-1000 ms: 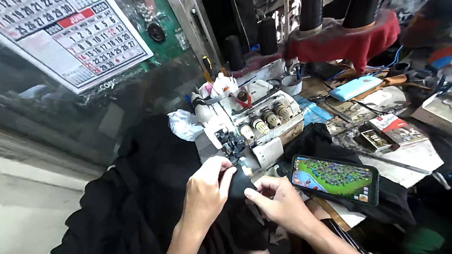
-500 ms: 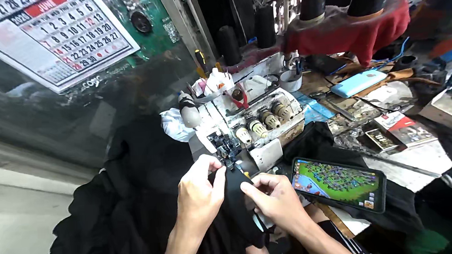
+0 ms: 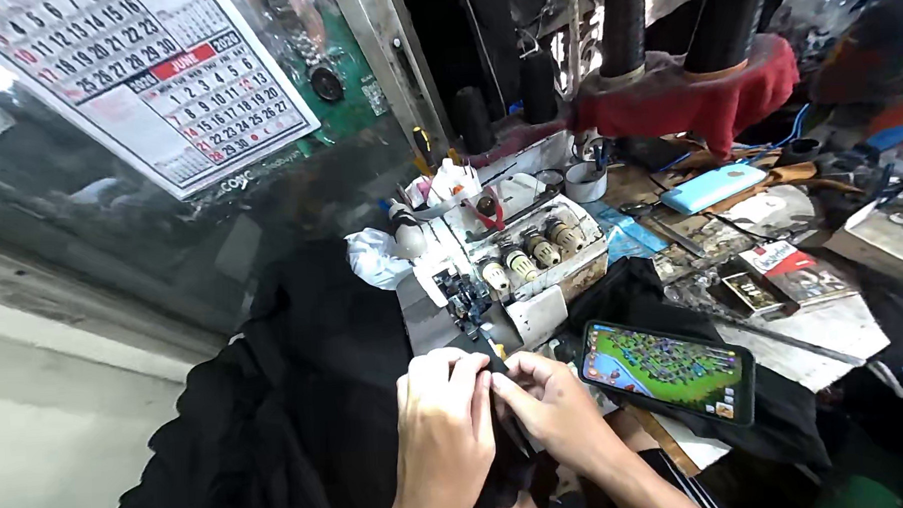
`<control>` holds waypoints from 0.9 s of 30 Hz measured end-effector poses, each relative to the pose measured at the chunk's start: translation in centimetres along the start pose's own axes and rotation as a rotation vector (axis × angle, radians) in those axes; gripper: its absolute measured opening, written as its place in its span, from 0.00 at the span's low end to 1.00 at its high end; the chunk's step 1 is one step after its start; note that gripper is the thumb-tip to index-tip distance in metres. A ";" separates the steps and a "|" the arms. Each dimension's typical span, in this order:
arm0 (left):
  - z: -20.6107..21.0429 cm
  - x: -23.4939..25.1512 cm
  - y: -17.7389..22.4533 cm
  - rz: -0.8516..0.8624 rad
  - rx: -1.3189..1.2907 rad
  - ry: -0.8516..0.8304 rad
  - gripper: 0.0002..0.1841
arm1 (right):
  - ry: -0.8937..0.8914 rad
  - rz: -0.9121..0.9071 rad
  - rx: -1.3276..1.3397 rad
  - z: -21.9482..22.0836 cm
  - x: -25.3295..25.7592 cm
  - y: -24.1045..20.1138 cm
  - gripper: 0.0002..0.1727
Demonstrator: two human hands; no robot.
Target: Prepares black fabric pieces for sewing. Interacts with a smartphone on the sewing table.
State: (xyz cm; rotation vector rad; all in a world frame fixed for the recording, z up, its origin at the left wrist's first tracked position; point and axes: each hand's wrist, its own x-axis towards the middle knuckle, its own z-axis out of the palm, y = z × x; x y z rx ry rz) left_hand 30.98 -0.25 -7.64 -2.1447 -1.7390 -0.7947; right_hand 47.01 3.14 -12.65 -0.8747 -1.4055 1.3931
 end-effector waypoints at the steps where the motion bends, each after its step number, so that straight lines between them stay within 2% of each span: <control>1: -0.2 -0.1 0.1 -0.003 0.002 -0.011 0.14 | -0.012 -0.002 0.021 0.2 -0.2 -0.1 0.11; 4: 0.0 -0.2 -0.4 -0.010 0.001 -0.005 0.15 | -0.087 0.000 0.076 1.1 -1.5 -0.2 0.09; 7: -0.5 1.2 -2.5 -0.022 -0.072 0.029 0.12 | -0.201 0.030 0.043 2.5 -3.3 -0.6 0.18; 9: -0.9 2.3 -3.4 -0.071 -0.081 0.048 0.12 | -0.237 0.051 -0.018 3.0 -3.4 -0.3 0.15; 12: 0.4 2.8 -4.5 -0.244 -0.058 -0.096 0.24 | -0.270 0.057 -0.079 3.4 -3.3 0.5 0.11; 14: 0.6 2.7 -5.2 -0.325 -0.070 -0.155 0.26 | -0.303 0.013 -0.058 3.6 -3.5 0.2 0.12; 17: -0.7 2.2 -6.0 -0.305 -0.024 -0.222 0.28 | -0.348 -0.035 -0.067 3.1 -4.6 0.2 0.13; 19: -2.4 1.8 -6.4 -0.261 0.068 -0.231 0.24 | -0.380 -0.056 -0.072 2.3 -5.8 0.0 0.12; 21: -4.1 1.0 -5.4 -0.201 0.162 -0.229 0.16 | -0.384 -0.074 -0.042 1.1 -7.1 0.1 0.11; 23: -4.0 0.5 -2.2 -0.124 0.161 -0.221 0.12 | -0.297 -0.045 -0.037 0.2 -7.9 0.8 0.09; 25: -1.9 0.9 2.3 -0.107 0.079 -0.237 0.13 | -0.157 0.001 -0.006 0.2 -8.1 1.9 0.09; 27: -1.2 1.7 5.5 -0.166 -0.044 -0.380 0.18 | -0.108 0.009 0.050 0.2 -8.2 1.7 0.10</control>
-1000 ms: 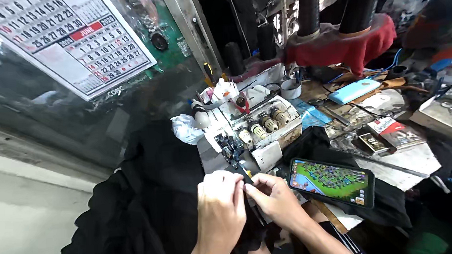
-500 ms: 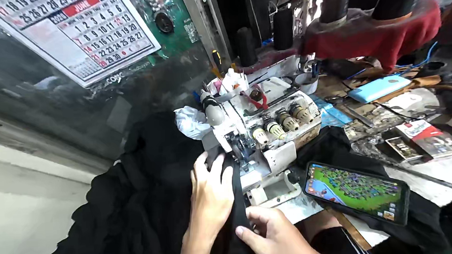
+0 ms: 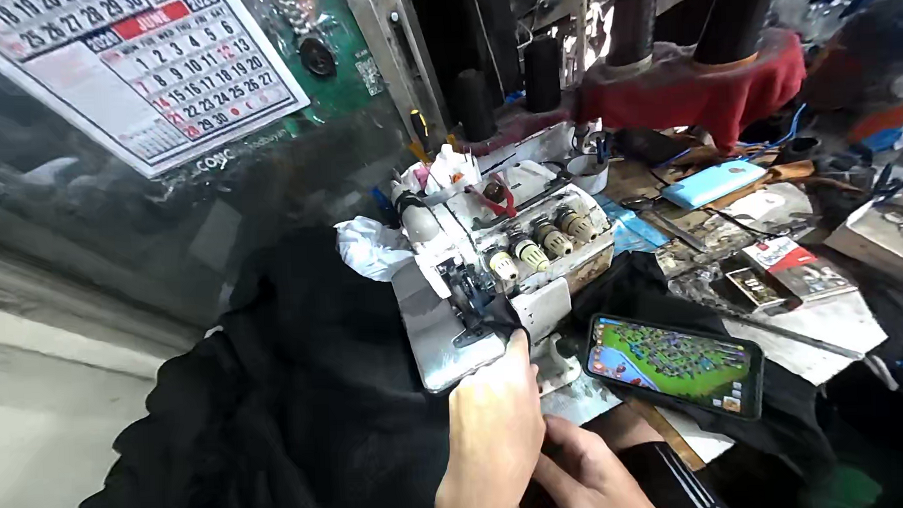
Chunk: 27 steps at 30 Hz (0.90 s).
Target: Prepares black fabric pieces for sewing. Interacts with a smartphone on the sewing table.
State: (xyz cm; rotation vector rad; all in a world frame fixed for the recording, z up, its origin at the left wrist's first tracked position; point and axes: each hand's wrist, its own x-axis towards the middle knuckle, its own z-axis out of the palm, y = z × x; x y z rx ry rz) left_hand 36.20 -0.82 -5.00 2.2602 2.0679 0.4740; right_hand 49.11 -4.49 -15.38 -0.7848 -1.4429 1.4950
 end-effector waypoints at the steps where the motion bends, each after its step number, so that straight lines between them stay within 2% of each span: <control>1: 0.0 -0.1 -0.1 0.014 -0.077 -0.008 0.18 | -0.012 -0.012 -0.005 -0.3 -0.3 -0.6 0.10; 3: -1.3 -0.7 -3.5 0.105 -0.232 0.052 0.15 | -0.063 -0.036 -0.066 -1.7 -1.0 -1.9 0.09; 6: -6.3 -1.1 -9.3 0.158 -0.304 0.267 0.13 | -0.071 -0.083 -0.117 -2.7 -0.5 -1.7 0.09; 8: -7.8 -1.0 -12.6 0.070 -0.179 0.373 0.13 | -0.054 -0.062 -0.153 -2.2 0.8 -1.3 0.11; 10: -7.5 -2.0 -15.1 -0.054 0.000 0.314 0.17 | -0.059 -0.033 -0.234 -0.9 2.4 -1.7 0.10; 12: -7.1 -3.6 -14.7 0.011 0.034 0.239 0.19 | -0.069 -0.100 -0.330 0.4 3.8 -3.2 0.07; 14: -6.4 -4.9 -11.9 0.136 -0.229 0.194 0.16 | -0.077 -0.203 -0.376 1.4 4.4 -5.4 0.04; 16: -5.8 -5.1 -10.0 0.257 -0.521 0.028 0.15 | -0.101 -0.260 -0.380 2.2 4.3 -7.5 0.05; 18: -6.1 -5.1 -10.1 0.308 -0.607 0.005 0.09 | -0.150 -0.251 -0.355 2.4 3.5 -8.9 0.08; 21: -8.0 -6.4 -12.3 0.311 -0.683 0.041 0.06 | -0.221 -0.142 -0.258 1.0 1.0 -7.7 0.17; 24: -9.0 -8.4 -16.0 0.299 -0.758 0.056 0.08 | -0.246 0.151 -0.251 -1.6 -2.9 -1.5 0.12; 26: -8.7 -9.4 -18.1 0.284 -0.829 0.059 0.09 | -0.279 0.362 -0.353 -2.6 -4.8 3.2 0.15; 27: -8.3 -9.5 -18.6 0.282 -0.866 0.061 0.09 | -0.262 0.409 -0.390 -2.3 -5.2 5.0 0.17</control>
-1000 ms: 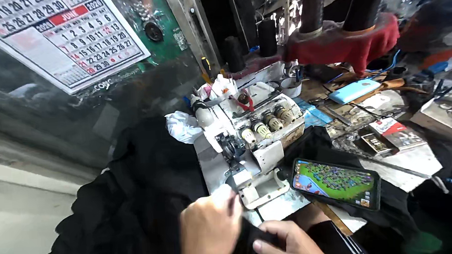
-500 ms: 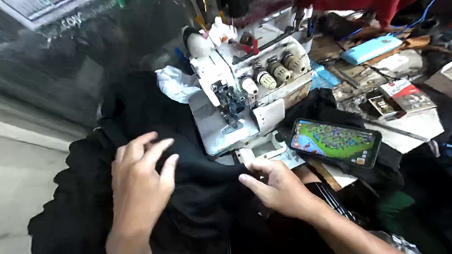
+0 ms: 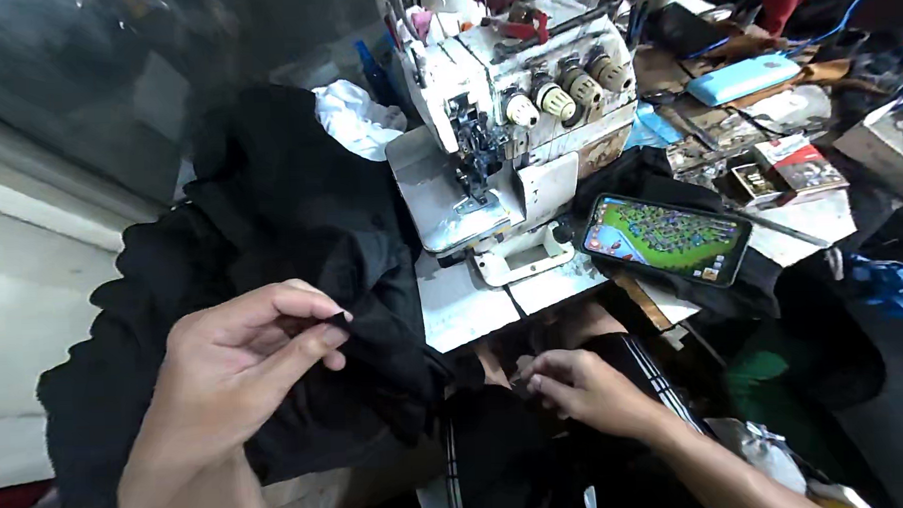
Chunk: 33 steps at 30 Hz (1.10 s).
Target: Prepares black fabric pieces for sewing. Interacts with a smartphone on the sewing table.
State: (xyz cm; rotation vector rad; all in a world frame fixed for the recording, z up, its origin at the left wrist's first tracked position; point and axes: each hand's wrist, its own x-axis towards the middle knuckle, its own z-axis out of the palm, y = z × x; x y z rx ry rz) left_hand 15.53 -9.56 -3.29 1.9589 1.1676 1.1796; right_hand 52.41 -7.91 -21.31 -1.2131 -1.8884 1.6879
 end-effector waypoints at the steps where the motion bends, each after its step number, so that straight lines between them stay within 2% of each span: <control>1: 0.2 -0.1 -0.5 -0.004 -0.036 0.006 0.09 | 0.046 0.015 -0.021 1.3 0.7 0.6 0.18; 3: 1.1 0.3 -1.3 -0.026 -0.087 -0.015 0.08 | 0.129 -0.036 -0.085 4.1 2.9 -0.4 0.25; 5: 2.1 0.8 -2.2 -0.051 -0.172 -0.061 0.08 | 0.073 -0.096 -0.192 6.3 5.8 -2.1 0.30; 7: 2.9 1.2 -3.4 -0.112 -0.216 -0.088 0.08 | 0.003 -0.144 -0.314 7.2 8.6 -2.2 0.25; 9: 3.6 1.3 -5.4 -0.186 -0.196 -0.085 0.10 | -0.067 -0.158 -0.389 6.6 10.1 -0.8 0.25; 12: 3.9 1.0 -7.3 -0.216 -0.175 -0.018 0.12 | -0.054 -0.215 -0.366 3.9 8.9 2.4 0.27; 14: 3.8 0.8 -7.5 -0.213 -0.184 -0.007 0.12 | -0.031 -0.186 -0.277 1.8 6.3 4.3 0.26; 17: 3.9 1.0 -7.3 -0.215 -0.166 -0.034 0.10 | -0.015 -0.174 -0.036 -0.6 2.3 4.8 0.20; 20: 4.0 1.0 -6.8 -0.223 -0.153 -0.050 0.09 | 0.014 -0.218 0.155 -1.6 -0.1 3.7 0.19; 25: 4.0 1.7 -5.8 -0.195 -0.034 -0.096 0.10 | 0.217 -0.323 0.285 -2.2 -0.3 0.0 0.13; 30: 3.5 4.2 -0.4 0.051 0.238 -0.244 0.08 | 0.207 -0.377 0.246 -4.0 -1.4 -3.3 0.15; 33: 5.0 5.8 2.5 0.155 0.194 -0.296 0.08 | 0.294 -0.353 0.172 -4.9 -1.6 -4.5 0.13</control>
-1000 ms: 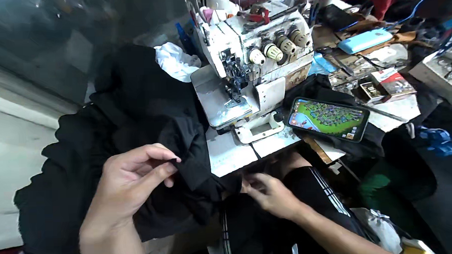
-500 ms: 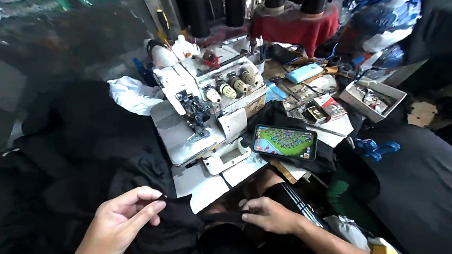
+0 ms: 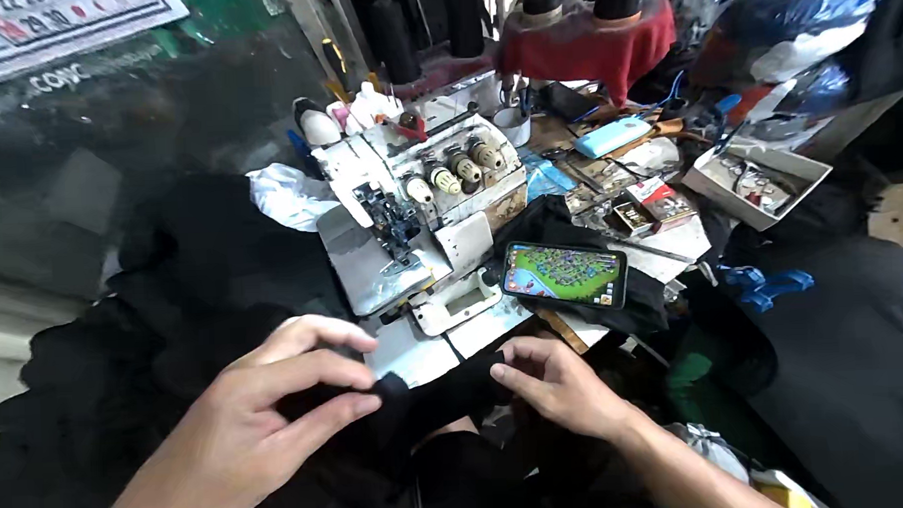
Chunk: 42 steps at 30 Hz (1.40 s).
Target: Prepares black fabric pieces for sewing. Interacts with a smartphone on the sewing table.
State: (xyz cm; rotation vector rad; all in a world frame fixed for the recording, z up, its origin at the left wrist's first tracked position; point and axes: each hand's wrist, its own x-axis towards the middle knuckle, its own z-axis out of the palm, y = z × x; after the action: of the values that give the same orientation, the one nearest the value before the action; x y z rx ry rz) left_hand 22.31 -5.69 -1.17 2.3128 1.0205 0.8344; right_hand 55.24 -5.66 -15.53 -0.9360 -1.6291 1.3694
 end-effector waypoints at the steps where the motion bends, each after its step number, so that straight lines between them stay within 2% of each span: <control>1: 0.8 0.8 0.5 0.022 -0.056 -0.010 0.08 | 0.031 0.014 -0.011 -0.1 0.2 -0.3 0.11; 4: 5.9 3.3 -0.1 0.016 -0.201 -0.025 0.07 | 0.074 0.042 0.003 -0.1 0.8 -0.9 0.08; 6: 9.3 3.9 -1.5 -0.030 -0.176 -0.054 0.05 | 0.068 0.043 -0.001 -0.1 0.9 -1.0 0.09; 8: 10.8 3.8 -2.2 -0.051 -0.103 -0.049 0.05 | 0.051 0.043 -0.005 -0.4 0.8 -1.1 0.10; 16: 12.6 3.4 -1.7 -0.110 0.004 0.107 0.05 | 0.044 0.000 -0.017 -0.4 0.7 -1.5 0.10; 24: 12.5 3.6 -1.5 -0.172 0.035 0.050 0.05 | 0.040 -0.024 -0.040 -0.3 0.2 -1.6 0.10; 27: 12.3 3.7 -1.6 -0.208 0.004 -0.028 0.09 | 0.038 -0.037 -0.057 -0.3 0.0 -2.0 0.11; 32: 12.3 3.6 -0.9 -0.226 -0.087 0.059 0.05 | 0.036 -0.060 0.033 0.5 -0.4 -1.9 0.11; 34: 12.0 3.6 -0.5 -0.239 -0.084 0.088 0.04 | 0.004 -0.048 0.009 1.1 -0.6 -1.0 0.14; 37: 11.6 3.7 -0.5 -0.267 -0.080 0.111 0.05 | 0.010 0.009 -0.068 1.5 -1.1 0.6 0.13; 42: 11.5 3.4 -0.6 -0.295 -0.146 0.123 0.05 | -0.012 0.054 -0.043 1.0 -1.7 0.5 0.14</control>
State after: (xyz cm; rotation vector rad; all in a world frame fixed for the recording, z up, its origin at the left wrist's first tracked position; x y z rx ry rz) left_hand 31.78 -4.66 -8.43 1.9490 1.2713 0.9049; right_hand 55.01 -7.54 -16.35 -1.0053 -1.6591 1.3833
